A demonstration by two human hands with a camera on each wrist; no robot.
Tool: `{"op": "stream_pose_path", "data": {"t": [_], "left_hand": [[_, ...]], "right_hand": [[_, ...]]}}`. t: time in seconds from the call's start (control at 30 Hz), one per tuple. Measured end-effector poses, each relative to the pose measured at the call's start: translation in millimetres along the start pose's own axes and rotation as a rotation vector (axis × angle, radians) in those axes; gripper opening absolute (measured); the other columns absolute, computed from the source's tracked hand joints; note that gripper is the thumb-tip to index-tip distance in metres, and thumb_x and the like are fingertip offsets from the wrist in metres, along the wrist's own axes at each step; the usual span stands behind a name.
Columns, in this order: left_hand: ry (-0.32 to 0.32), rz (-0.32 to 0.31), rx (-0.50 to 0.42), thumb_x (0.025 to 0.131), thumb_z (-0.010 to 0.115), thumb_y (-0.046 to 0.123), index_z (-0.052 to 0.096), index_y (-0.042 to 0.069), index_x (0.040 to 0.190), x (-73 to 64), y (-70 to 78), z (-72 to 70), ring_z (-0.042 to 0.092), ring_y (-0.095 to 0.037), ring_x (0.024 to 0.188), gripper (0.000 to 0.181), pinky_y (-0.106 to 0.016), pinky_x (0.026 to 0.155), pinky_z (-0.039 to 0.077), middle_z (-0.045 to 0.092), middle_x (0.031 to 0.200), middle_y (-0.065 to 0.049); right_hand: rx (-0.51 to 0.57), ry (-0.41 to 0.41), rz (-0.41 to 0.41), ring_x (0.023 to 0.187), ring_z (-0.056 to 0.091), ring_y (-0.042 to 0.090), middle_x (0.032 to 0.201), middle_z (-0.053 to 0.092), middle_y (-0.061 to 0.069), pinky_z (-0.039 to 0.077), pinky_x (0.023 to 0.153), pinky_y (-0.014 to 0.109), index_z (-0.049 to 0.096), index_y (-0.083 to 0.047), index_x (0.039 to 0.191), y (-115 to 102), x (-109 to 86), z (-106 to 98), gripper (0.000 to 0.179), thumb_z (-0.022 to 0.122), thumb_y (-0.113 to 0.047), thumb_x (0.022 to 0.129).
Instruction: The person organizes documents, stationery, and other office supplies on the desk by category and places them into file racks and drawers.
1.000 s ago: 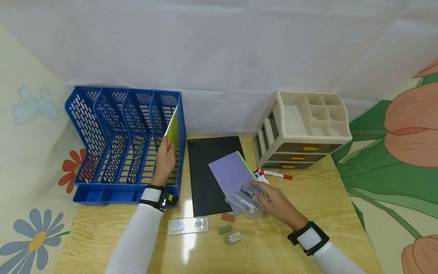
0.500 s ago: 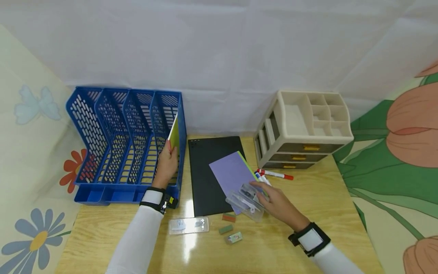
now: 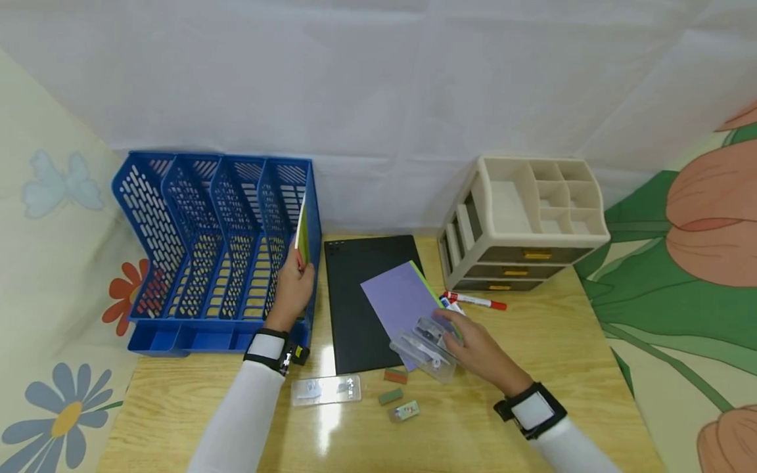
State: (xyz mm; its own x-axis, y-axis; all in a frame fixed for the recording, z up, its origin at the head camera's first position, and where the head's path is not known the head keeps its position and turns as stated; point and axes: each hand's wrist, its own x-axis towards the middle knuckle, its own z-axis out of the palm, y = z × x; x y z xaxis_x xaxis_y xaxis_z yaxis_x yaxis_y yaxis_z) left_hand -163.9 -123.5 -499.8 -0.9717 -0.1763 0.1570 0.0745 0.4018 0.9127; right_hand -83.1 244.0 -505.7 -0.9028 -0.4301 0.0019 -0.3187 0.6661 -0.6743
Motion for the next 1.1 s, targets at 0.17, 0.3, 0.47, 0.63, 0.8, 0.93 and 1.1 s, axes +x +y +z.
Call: {"op": "stream_pose_path", "data": {"t": [0.17, 0.3, 0.47, 0.63, 0.8, 0.93, 1.1], "left_hand": [[0.007, 0.064, 0.054, 0.091, 0.046, -0.006, 0.029, 0.010, 0.153, -1.3, -1.2, 1.4, 0.055, -0.042, 0.113, 0.066, -0.060, 0.094, 0.047, 0.055, 0.130, -0.035], [-0.014, 0.103, 0.089, 0.092, 0.044, -0.009, 0.019, 0.024, 0.157, -0.1, -1.2, 1.6, 0.045, -0.041, 0.128, 0.077, -0.059, 0.104, 0.041, 0.040, 0.150, -0.024], [-0.021, 0.116, 0.090, 0.091, 0.043, -0.013, 0.018, 0.025, 0.157, 1.9, 0.0, -0.9, 0.039, -0.039, 0.134, 0.081, -0.058, 0.107, 0.038, 0.033, 0.155, -0.019], [-0.009, 0.111, 0.072, 0.088, 0.047, -0.012, 0.021, 0.025, 0.156, 2.9, -1.0, -3.0, 0.044, -0.040, 0.129, 0.082, -0.060, 0.103, 0.041, 0.042, 0.148, -0.026], [-0.028, 0.067, 0.055, 0.089, 0.052, -0.006, 0.016, 0.034, 0.156, 2.8, 0.1, -3.6, 0.062, -0.034, 0.089, 0.086, -0.051, 0.070, 0.054, 0.057, 0.125, -0.030], [-0.018, 0.056, 0.071, 0.089, 0.056, 0.000, 0.009, 0.030, 0.157, -1.9, 4.6, -4.8, 0.041, -0.023, 0.054, 0.088, -0.036, 0.046, 0.041, 0.054, 0.096, -0.022], [0.053, 0.118, 0.057, 0.089, 0.057, 0.003, 0.006, 0.023, 0.158, -15.5, 12.1, -5.7, 0.057, -0.032, 0.104, 0.088, -0.047, 0.062, 0.055, 0.037, 0.151, -0.021]], "right_hand": [[0.001, 0.014, 0.023, 0.124, 0.051, 0.035, 0.138, 0.054, 0.022, 0.048, 0.096, 0.058, 0.046, -0.001, 0.140, 2.3, 2.5, 1.1, 0.046, 0.056, -0.004, 0.095], [0.012, 0.022, 0.025, 0.124, 0.051, 0.036, 0.137, 0.055, 0.023, 0.047, 0.097, 0.058, 0.047, 0.000, 0.139, 3.9, 2.7, 3.2, 0.046, 0.056, -0.003, 0.094], [0.007, 0.046, 0.006, 0.121, 0.053, 0.038, 0.134, 0.057, 0.025, 0.047, 0.097, 0.059, 0.049, 0.001, 0.137, 5.9, 1.8, 4.4, 0.045, 0.058, -0.001, 0.093], [0.000, 0.061, 0.013, 0.120, 0.055, 0.036, 0.133, 0.058, 0.023, 0.049, 0.096, 0.057, 0.050, -0.002, 0.137, 9.6, 1.2, 3.3, 0.046, 0.059, -0.002, 0.092], [0.005, 0.048, 0.030, 0.117, 0.056, 0.036, 0.133, 0.058, 0.024, 0.050, 0.094, 0.056, 0.049, -0.001, 0.138, 13.0, 2.5, 0.4, 0.046, 0.059, -0.004, 0.093], [-0.004, 0.045, 0.038, 0.119, 0.055, 0.038, 0.134, 0.056, 0.025, 0.049, 0.094, 0.058, 0.048, 0.000, 0.138, 13.4, 6.1, -1.9, 0.046, 0.059, -0.004, 0.093], [-0.021, 0.037, 0.058, 0.123, 0.052, 0.041, 0.138, 0.053, 0.027, 0.046, 0.098, 0.060, 0.047, 0.002, 0.139, 14.0, 13.6, -3.4, 0.048, 0.058, -0.006, 0.094]]}}
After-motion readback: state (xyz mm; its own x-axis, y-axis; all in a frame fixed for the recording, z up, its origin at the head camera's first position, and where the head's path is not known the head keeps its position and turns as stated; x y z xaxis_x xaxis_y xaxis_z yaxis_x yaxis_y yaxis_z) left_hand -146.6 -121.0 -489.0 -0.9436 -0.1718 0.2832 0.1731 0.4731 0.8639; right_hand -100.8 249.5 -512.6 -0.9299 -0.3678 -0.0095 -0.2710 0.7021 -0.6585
